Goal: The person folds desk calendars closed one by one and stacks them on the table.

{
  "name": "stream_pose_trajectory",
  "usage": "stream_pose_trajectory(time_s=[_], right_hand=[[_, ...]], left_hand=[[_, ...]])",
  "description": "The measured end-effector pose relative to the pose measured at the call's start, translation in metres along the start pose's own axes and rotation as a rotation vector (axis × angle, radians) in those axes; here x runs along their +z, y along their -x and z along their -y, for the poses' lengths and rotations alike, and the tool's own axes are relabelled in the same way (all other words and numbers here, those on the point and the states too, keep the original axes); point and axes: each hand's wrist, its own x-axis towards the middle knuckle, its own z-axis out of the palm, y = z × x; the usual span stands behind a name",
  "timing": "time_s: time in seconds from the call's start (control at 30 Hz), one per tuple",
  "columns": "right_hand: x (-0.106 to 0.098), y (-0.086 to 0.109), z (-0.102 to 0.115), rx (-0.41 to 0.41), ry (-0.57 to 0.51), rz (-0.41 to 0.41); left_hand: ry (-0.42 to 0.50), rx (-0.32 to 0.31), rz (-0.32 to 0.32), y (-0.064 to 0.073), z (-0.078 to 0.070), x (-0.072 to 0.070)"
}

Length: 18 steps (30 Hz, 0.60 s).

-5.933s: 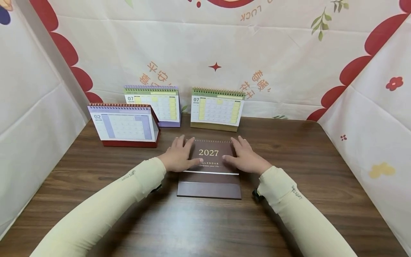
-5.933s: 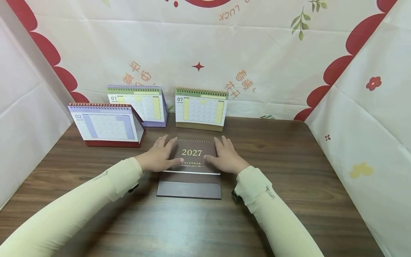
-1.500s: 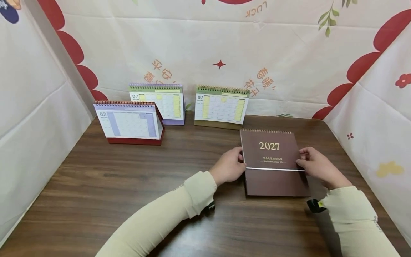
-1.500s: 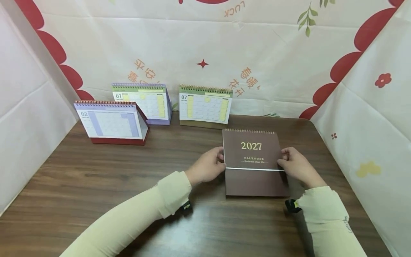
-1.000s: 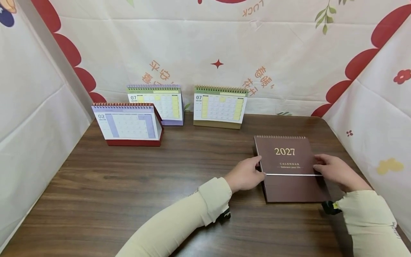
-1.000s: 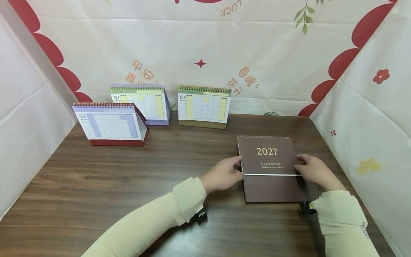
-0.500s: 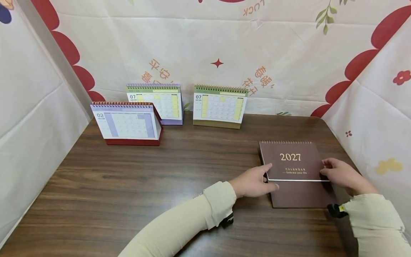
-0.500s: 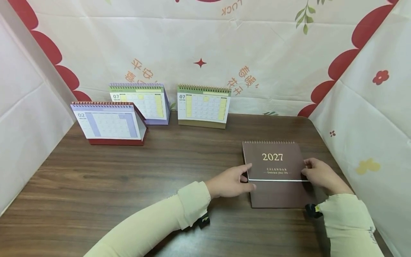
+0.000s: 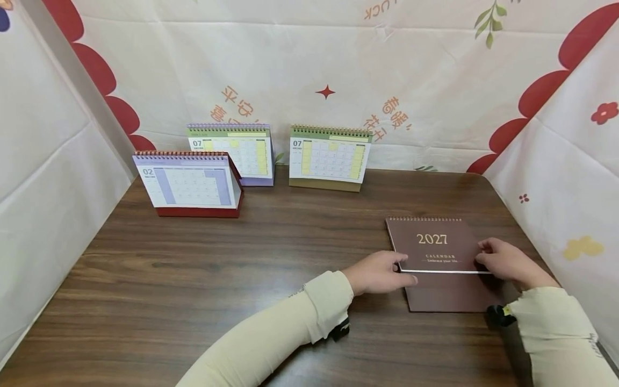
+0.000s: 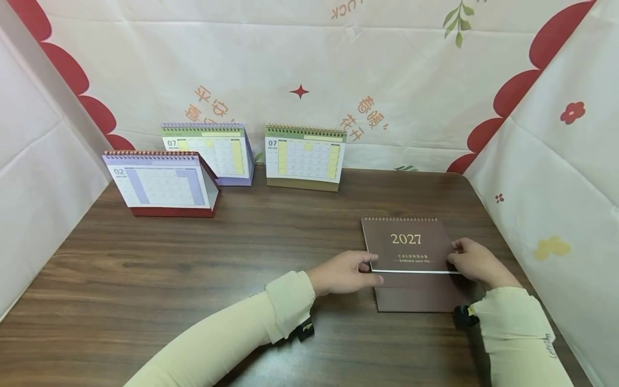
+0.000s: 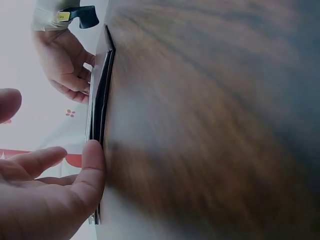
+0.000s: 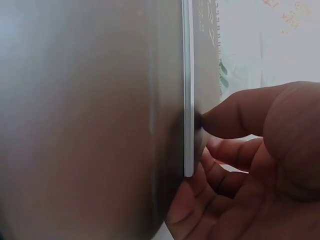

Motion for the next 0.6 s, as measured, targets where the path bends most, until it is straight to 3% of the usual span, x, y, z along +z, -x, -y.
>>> stream_pose_trajectory(time_s=[0.33,0.5,0.6], right_hand=[[-0.001,-0.002,-0.003,0.068,-0.102,0.063],[-0.006,0.0,-0.004,0.094,-0.143,0.088],[-0.011,-0.002,-0.003,0.098,-0.154,0.088]], left_hand=[[0.099,-0.016,-0.026,0.003,0.003,-0.011],[0.141,-0.008,-0.102,0.003,0.006,-0.026],[0.163,-0.012,-0.17,0.005,0.012,-0.043]])
